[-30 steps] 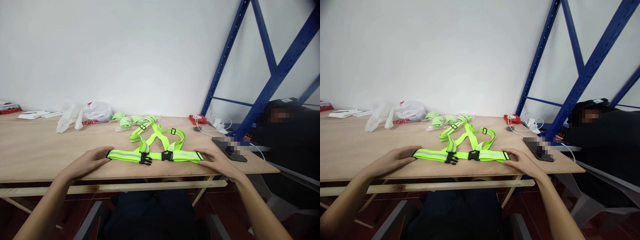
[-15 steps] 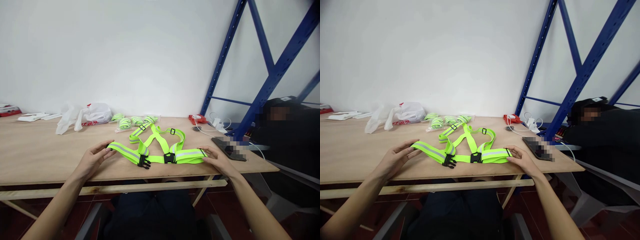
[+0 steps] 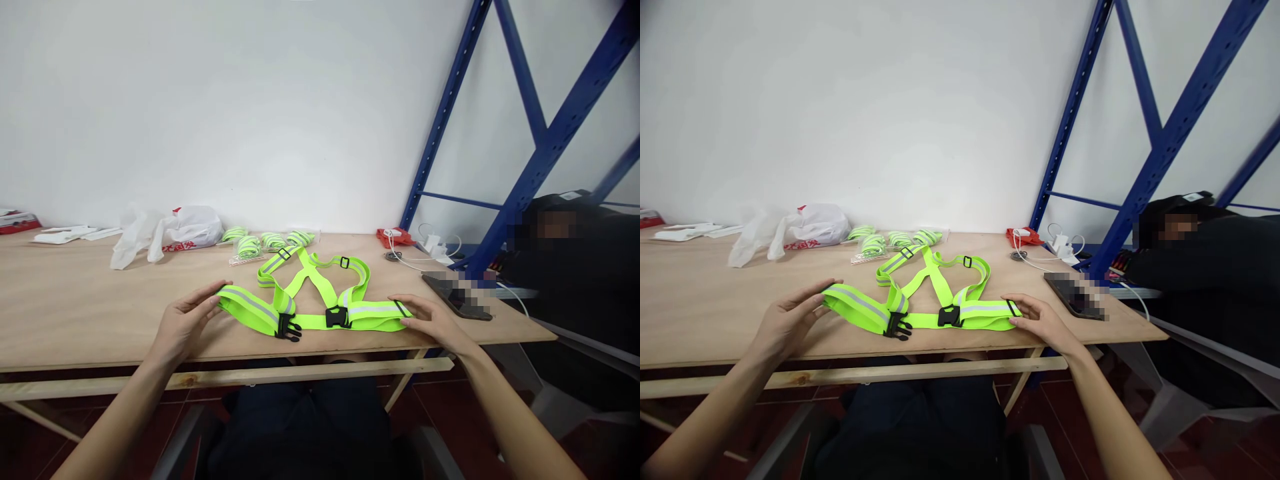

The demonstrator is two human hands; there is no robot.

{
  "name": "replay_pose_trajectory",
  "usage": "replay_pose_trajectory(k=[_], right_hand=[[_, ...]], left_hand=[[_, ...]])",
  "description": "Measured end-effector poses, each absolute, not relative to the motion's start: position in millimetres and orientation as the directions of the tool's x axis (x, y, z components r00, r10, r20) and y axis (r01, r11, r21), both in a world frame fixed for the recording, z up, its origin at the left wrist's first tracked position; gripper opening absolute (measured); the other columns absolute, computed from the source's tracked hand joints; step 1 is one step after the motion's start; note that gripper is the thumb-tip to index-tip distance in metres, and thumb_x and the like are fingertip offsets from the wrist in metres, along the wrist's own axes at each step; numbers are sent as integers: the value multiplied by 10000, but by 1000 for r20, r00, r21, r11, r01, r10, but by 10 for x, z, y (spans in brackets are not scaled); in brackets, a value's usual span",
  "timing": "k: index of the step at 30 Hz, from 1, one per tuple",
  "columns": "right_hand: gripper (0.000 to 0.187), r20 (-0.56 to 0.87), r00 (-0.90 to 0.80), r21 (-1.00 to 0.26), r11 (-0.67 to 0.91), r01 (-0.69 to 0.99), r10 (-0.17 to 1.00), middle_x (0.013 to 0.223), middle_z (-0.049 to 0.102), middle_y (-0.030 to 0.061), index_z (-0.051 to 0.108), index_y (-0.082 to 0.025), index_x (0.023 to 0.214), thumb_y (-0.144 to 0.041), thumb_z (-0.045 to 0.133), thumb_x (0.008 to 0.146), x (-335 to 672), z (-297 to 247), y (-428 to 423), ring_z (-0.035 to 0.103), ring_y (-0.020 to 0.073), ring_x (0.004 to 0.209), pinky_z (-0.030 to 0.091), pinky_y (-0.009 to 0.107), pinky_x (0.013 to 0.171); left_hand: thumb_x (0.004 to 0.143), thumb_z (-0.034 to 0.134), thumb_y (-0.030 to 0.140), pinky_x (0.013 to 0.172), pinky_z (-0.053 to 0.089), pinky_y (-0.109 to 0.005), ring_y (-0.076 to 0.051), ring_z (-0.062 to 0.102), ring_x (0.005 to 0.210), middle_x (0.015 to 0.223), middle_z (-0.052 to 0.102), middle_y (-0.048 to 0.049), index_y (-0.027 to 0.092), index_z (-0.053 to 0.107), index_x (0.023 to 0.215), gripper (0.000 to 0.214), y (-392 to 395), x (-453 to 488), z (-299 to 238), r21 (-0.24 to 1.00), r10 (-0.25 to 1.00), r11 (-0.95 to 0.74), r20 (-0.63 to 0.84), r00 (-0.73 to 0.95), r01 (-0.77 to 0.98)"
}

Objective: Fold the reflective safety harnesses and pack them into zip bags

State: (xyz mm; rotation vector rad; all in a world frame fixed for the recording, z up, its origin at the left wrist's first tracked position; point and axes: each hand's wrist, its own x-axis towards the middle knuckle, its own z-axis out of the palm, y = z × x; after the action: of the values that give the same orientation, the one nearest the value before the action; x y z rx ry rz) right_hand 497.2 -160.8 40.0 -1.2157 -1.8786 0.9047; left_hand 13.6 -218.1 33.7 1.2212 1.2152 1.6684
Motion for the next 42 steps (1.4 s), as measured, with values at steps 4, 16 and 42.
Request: replay_pose_trajectory(k=[4, 16, 42], right_hand=[[677, 160, -300, -843, 289, 454, 940, 1275, 687, 138, 708, -197, 1145, -655, 792, 653, 5069, 415, -1641, 584, 377, 1249, 482, 491, 1067], [544, 130, -312, -648, 319, 692, 941, 1270, 689, 107, 720, -228, 1157, -562, 751, 728, 5307, 404, -1784, 606, 357, 1209, 472, 456, 1055], [329, 228, -488, -529, 528, 664, 842, 1211, 710, 65, 678, -253, 1139, -365, 667, 830, 4391, 327, -1680, 635, 288, 1141, 471, 423, 1006]], left_hand=[[681, 793, 602, 1053, 504, -447, -347, 641, 1187, 1203, 729, -55, 256, 781, 1103, 546, -2271, -203, 409, 813, 926, -245, 357, -121, 528], [772, 700, 591, 846, 592, -302, -305, 698, 1057, 1184, 729, -66, 277, 788, 1052, 430, -2414, -509, 377, 624, 959, -280, 216, 183, 729], [862, 667, 479, 1052, 466, -391, -278, 610, 1206, 1301, 669, -47, 281, 652, 1264, 449, -2159, 640, 296, 443, 858, -509, 324, 398, 738]])
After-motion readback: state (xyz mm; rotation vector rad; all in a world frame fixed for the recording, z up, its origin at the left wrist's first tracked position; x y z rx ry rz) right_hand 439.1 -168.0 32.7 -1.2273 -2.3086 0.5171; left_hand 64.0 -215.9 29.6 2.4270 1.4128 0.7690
